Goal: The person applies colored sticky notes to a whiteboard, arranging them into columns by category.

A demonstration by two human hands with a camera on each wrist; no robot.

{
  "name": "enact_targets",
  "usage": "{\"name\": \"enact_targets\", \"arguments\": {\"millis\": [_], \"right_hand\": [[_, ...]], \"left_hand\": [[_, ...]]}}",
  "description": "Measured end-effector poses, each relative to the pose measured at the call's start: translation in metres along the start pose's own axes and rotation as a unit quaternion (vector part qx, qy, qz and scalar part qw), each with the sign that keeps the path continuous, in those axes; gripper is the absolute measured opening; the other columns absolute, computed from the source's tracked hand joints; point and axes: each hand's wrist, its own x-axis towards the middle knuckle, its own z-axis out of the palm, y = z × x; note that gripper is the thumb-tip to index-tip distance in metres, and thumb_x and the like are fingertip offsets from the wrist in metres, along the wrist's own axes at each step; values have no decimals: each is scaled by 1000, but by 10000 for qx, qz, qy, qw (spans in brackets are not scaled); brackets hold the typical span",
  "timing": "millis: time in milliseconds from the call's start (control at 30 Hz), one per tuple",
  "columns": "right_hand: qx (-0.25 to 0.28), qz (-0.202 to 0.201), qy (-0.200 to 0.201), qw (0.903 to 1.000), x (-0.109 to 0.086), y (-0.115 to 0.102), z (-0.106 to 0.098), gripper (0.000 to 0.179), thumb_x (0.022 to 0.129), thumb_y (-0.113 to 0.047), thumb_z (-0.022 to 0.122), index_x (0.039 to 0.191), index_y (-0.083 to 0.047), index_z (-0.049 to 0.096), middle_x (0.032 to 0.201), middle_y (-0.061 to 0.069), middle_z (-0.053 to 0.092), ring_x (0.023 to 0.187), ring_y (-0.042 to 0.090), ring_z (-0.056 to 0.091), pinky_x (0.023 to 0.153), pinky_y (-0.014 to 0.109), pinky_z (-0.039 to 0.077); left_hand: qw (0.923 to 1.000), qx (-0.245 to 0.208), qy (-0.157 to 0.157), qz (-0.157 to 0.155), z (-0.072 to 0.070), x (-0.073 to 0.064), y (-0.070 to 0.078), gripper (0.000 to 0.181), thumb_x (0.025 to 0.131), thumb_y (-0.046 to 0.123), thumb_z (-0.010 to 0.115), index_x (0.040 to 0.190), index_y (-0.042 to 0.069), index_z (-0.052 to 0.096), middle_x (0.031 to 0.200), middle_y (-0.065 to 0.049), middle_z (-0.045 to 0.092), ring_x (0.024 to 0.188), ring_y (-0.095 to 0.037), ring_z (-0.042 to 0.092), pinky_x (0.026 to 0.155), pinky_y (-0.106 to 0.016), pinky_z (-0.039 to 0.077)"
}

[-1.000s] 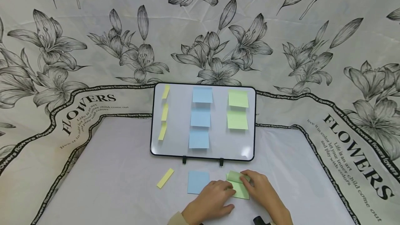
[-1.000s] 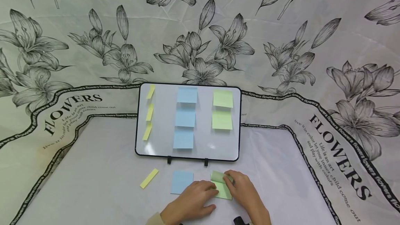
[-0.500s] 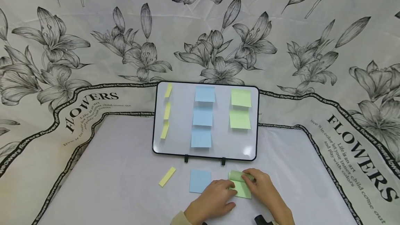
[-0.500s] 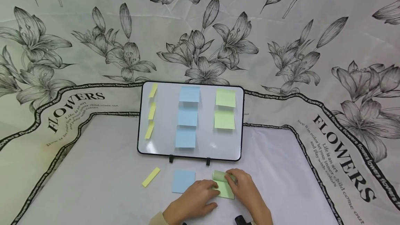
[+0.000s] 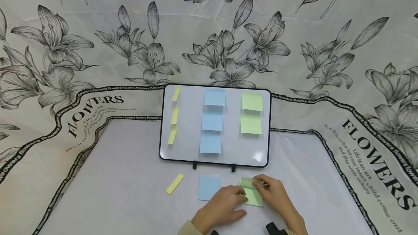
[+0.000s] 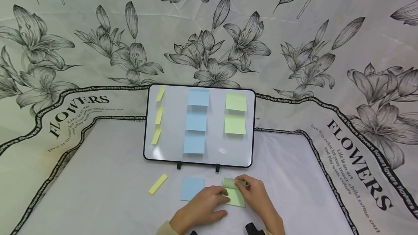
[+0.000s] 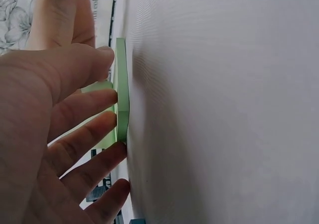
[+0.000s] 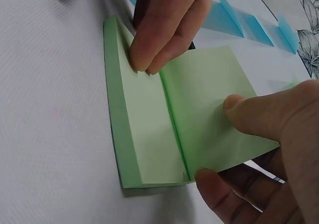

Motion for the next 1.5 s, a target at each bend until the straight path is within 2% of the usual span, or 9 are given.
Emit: {"name": "enact_targets", "arguments": {"millis": [167, 400, 633, 867, 1100, 1267, 1500], "right_hand": [[173, 109, 26, 9998, 1, 2, 0, 13, 85, -6, 82, 93, -16, 78, 88, -1, 76, 70, -4, 59, 59, 22, 55], [398, 608, -119, 9973, 2, 4, 0, 7, 89, -10, 80, 95, -13, 79, 90, 2, 77, 71, -3, 63, 62, 21, 56], [527, 935, -213, 9940, 1, 5, -3, 8, 91, -12, 78, 98, -11, 79, 85, 2, 75, 66, -1, 63, 61, 22, 53], [511, 815, -173, 9952, 3, 6, -5, 7, 90, -12, 79, 98, -11, 79, 83, 2, 75, 67, 0, 66, 62, 22, 55], [339, 647, -388, 9966, 5, 5, -7, 8, 89, -10, 79, 96, -12, 79, 89, 4, 78, 71, 2, 68, 64, 23, 57], [83, 602, -497, 9969, 6, 4, -11, 8, 87, -10, 81, 94, -15, 79, 89, 1, 78, 71, 1, 67, 65, 23, 57], [-64, 228, -271, 9994, 9, 4, -12, 10, 85, -6, 82, 90, -15, 79, 82, -4, 77, 69, -4, 58, 61, 22, 51]], "left_hand": [[9998, -176, 46, 126, -2, -2, -4, 34, 95, 39, 72, 124, 21, 76, 125, 7, 67, 114, -4, 62, 96, -20, 51], [9982, -540, -240, 45, -3, -2, -9, 39, 97, 38, 70, 131, 19, 72, 130, 7, 65, 120, -5, 60, 100, -22, 50], [9977, -531, -426, -15, -4, -1, -9, 39, 99, 39, 67, 134, 21, 70, 133, 8, 63, 123, -6, 57, 102, -25, 49], [9963, -682, -507, -143, -4, -1, -11, 38, 100, 39, 65, 135, 23, 69, 135, 9, 61, 128, -7, 54, 104, -28, 47], [9931, -948, -631, -289, -6, -1, -11, 39, 101, 40, 64, 135, 23, 68, 137, 10, 60, 131, -7, 53, 106, -30, 46], [9938, -893, -608, -245, -9, -1, -9, 38, 100, 37, 65, 134, 22, 69, 135, 9, 61, 129, -7, 54, 105, -28, 47], [9952, -718, -628, -220, -10, -1, -8, 40, 98, 39, 69, 134, 22, 69, 135, 9, 61, 128, -7, 54, 105, -27, 47]]}}
